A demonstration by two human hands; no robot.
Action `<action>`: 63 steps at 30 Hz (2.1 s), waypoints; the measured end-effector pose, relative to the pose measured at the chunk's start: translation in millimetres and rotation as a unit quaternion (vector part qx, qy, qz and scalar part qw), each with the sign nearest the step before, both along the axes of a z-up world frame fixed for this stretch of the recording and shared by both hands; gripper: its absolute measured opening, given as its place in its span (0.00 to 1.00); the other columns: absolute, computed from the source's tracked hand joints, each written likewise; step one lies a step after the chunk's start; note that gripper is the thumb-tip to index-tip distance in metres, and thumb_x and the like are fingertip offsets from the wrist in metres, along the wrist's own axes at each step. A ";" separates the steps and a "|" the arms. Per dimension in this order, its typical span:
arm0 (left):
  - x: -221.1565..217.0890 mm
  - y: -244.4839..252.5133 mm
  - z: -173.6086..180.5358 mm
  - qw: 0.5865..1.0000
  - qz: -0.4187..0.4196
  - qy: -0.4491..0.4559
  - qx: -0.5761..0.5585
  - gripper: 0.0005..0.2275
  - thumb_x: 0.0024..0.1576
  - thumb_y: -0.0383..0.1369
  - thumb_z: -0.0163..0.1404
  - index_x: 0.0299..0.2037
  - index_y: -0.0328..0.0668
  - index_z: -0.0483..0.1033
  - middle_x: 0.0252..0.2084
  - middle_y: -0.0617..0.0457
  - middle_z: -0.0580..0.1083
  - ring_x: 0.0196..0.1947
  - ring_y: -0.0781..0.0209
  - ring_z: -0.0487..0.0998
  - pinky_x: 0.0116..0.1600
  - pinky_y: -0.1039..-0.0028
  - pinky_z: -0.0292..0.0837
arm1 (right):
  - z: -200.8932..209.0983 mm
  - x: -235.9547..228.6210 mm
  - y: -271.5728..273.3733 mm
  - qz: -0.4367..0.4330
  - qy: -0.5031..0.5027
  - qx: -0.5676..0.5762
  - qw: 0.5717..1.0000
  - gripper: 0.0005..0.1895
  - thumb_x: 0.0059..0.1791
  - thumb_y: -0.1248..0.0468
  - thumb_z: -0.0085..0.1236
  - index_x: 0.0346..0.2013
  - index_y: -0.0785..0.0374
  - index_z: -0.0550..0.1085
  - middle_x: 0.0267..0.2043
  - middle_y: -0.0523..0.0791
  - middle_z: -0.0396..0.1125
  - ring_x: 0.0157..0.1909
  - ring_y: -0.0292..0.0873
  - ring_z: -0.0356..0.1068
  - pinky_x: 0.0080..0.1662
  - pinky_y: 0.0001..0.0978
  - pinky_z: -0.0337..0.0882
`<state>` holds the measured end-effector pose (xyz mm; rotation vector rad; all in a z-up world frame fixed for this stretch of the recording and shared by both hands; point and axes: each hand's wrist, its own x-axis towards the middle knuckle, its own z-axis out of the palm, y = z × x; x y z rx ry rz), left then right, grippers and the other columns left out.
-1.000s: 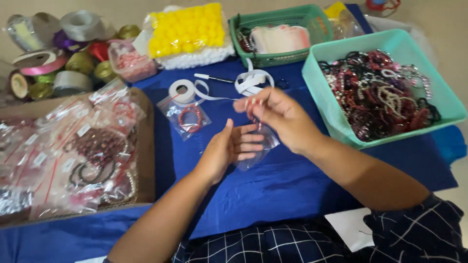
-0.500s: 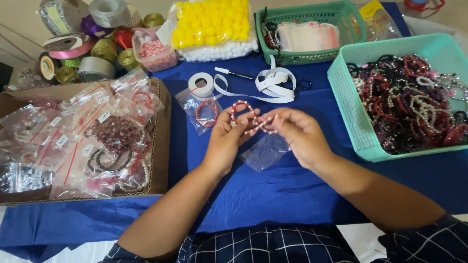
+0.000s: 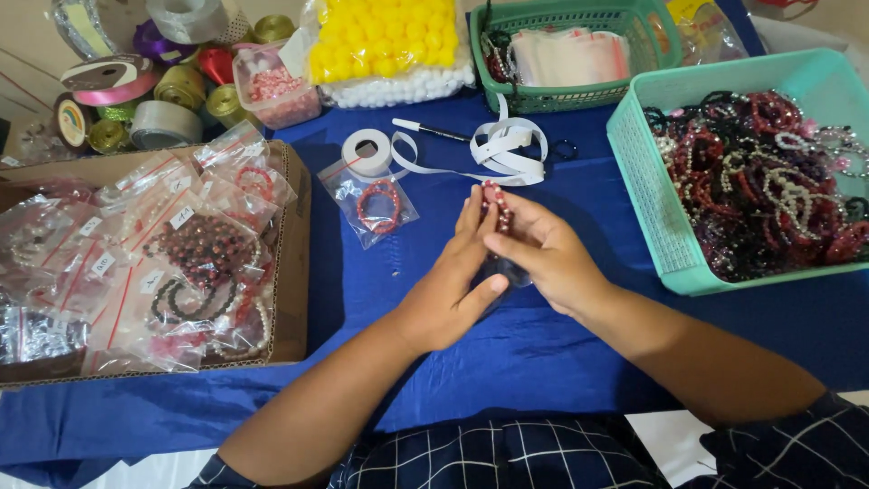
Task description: The person places several beaded bracelets and a single red beaded bracelet into small plastic bags by hand at a workstation.
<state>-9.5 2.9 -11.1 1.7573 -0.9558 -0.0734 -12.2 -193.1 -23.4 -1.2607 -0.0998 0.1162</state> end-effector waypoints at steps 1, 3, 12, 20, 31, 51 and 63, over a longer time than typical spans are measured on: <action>1.4 0.6 -3.6 1.000 -0.001 0.000 0.000 0.35 0.67 0.42 0.44 0.77 0.27 0.44 0.79 0.26 0.37 0.81 0.36 0.35 0.79 0.55 0.36 | 0.1 0.3 0.1 -0.001 0.000 0.000 1.000 0.26 0.54 0.69 0.54 0.68 0.67 0.65 0.68 0.47 0.63 0.65 0.39 0.64 0.65 0.34 0.64; 4.3 2.2 -10.6 1.000 -0.019 -0.007 -0.016 0.35 0.68 0.45 0.40 0.78 0.29 0.41 0.81 0.27 0.36 0.83 0.35 0.34 0.81 0.53 0.34 | 0.7 1.2 0.6 0.023 0.008 -0.032 0.999 0.31 0.51 0.71 0.56 0.69 0.64 0.61 0.68 0.45 0.62 0.66 0.38 0.64 0.65 0.32 0.64; 5.4 0.3 4.2 0.992 0.121 0.000 -0.019 0.43 0.56 0.46 0.58 0.75 0.31 0.48 0.76 0.32 0.55 0.78 0.39 0.55 0.79 0.57 0.49 | 16.8 19.3 -23.1 0.037 -0.009 -0.037 0.999 0.24 0.53 0.74 0.55 0.65 0.69 0.68 0.58 0.45 0.70 0.58 0.38 0.71 0.59 0.33 0.73; -2.3 -6.9 16.4 0.962 0.182 -0.079 0.186 0.35 0.38 0.49 0.68 0.55 0.40 0.74 0.56 0.44 0.69 0.59 0.42 0.68 0.61 0.54 0.60 | 16.8 34.9 -38.3 -0.044 -0.033 -0.081 0.995 0.20 0.54 0.72 0.53 0.61 0.66 0.63 0.53 0.51 0.72 0.55 0.43 0.74 0.51 0.37 0.79; 11.9 -3.6 -4.5 0.977 0.195 -0.029 0.081 0.18 0.49 0.31 0.63 0.47 0.39 0.72 0.44 0.46 0.75 0.45 0.47 0.78 0.50 0.61 0.72 | -4.3 31.9 -31.0 -0.085 -0.071 -0.097 0.989 0.13 0.56 0.70 0.52 0.56 0.66 0.65 0.51 0.51 0.72 0.52 0.40 0.75 0.49 0.34 0.78; 18.7 -3.5 -20.2 0.975 0.147 0.144 -0.080 0.16 0.60 0.22 0.51 0.57 0.35 0.67 0.44 0.51 0.76 0.46 0.66 0.78 0.52 0.76 0.73 | -0.5 17.4 -26.3 -0.071 -0.268 -0.241 0.930 0.09 0.56 0.74 0.57 0.52 0.71 0.72 0.50 0.49 0.73 0.53 0.37 0.73 0.56 0.29 0.74; 17.1 -2.6 -8.8 0.977 0.143 0.134 -0.079 0.15 0.61 0.24 0.53 0.56 0.36 0.68 0.48 0.50 0.77 0.50 0.63 0.80 0.54 0.74 0.75 | -23.7 33.8 -46.9 0.002 -0.114 -0.117 0.987 0.07 0.58 0.68 0.55 0.47 0.70 0.77 0.36 0.44 0.72 0.37 0.33 0.71 0.42 0.24 0.73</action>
